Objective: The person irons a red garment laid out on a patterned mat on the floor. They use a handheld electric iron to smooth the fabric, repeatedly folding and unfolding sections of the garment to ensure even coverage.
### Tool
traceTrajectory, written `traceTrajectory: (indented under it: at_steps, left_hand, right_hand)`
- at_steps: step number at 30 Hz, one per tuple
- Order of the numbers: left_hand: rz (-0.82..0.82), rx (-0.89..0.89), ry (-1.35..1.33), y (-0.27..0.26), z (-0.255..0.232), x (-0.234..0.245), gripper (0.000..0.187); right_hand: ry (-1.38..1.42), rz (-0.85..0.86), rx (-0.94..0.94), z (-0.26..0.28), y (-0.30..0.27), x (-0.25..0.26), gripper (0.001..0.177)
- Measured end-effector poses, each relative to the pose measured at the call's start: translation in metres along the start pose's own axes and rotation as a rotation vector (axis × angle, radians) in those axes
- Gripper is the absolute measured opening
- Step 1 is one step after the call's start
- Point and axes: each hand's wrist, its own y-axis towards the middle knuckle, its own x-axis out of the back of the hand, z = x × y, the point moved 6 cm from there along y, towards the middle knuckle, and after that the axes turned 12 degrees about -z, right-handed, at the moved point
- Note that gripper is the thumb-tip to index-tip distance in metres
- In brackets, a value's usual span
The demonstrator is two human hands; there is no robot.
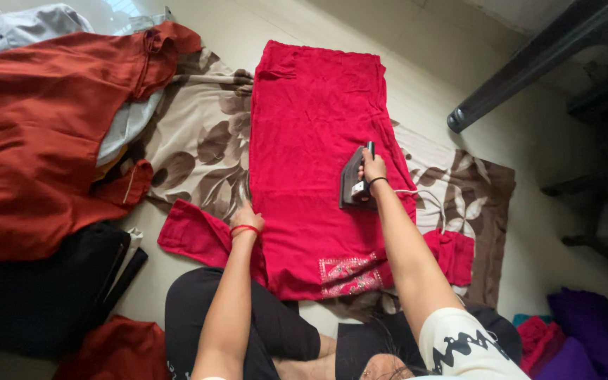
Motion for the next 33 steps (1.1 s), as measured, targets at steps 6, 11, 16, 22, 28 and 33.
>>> traceTrajectory:
  at_steps: [6, 11, 16, 22, 28, 33]
  left_hand:
    - [-0.007, -0.007, -0.007, 0.001, 0.005, -0.008, 0.052]
    - [-0.023, 0.033, -0.041, -0.016, -0.008, 0.022, 0.06]
    - [-0.239, -0.066, -0.154, -0.033, -0.034, 0.071, 0.065]
    - [-0.189, -0.112, -0.302, 0.003, -0.021, 0.054, 0.054]
    - [-0.223, -0.093, -0.472, 0.029, -0.004, 0.017, 0.051]
    - [-0.2, -0.046, -0.463, 0.033, 0.0, 0.006, 0.046]
  right_hand:
    - [-0.015, 0.141, -0.022, -0.034, -0.062, 0.002, 0.037]
    - [-0.085, 0.121, 0.004, -0.048, -0.119, -0.007, 0.037]
    - [-0.085, 0.105, 0.038, -0.031, -0.109, -0.036, 0.037]
    - [-0.069, 0.072, 0.092, -0.006, -0.028, -0.083, 0.038]
    - [-0.041, 0.106, 0.071, 0.013, 0.005, -0.107, 0.038]
    - [-0.026, 0.198, 0.012, -0.003, -0.025, -0.1, 0.037]
